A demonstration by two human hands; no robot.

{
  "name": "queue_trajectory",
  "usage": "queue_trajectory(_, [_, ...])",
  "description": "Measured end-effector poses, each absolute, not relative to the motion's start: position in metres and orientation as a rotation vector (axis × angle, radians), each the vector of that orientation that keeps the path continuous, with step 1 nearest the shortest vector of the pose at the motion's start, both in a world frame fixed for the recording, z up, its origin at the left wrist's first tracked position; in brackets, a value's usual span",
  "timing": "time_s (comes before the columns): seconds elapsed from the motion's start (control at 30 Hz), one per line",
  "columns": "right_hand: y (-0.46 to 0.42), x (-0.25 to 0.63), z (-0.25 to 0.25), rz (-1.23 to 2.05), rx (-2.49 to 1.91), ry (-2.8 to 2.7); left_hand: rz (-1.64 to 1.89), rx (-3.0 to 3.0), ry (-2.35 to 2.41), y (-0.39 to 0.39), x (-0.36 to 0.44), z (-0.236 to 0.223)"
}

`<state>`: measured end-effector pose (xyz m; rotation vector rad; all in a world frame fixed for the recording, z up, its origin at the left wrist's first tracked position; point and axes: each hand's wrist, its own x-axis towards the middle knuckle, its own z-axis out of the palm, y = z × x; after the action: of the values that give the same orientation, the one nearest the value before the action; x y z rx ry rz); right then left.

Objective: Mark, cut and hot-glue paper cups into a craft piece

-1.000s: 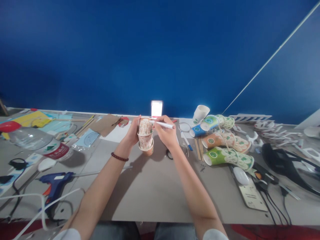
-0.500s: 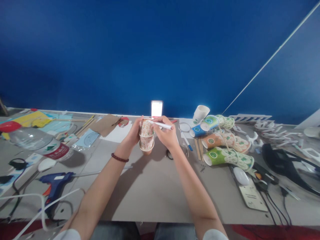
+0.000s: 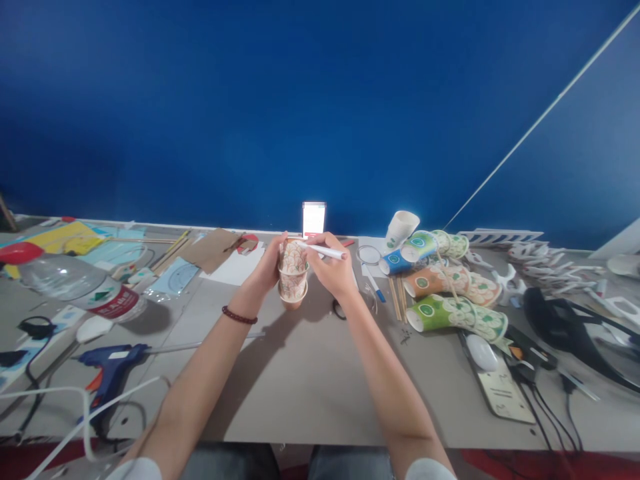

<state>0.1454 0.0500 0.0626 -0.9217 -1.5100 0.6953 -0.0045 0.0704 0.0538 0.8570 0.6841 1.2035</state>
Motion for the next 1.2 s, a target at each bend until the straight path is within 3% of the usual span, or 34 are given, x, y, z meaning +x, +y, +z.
queue_trajectory(1.2, [0.0483,0.1437,0.0649,0.725,-0.906,-1.5,1.175,0.885,0.67,0.0741,-0.0053,0.0539])
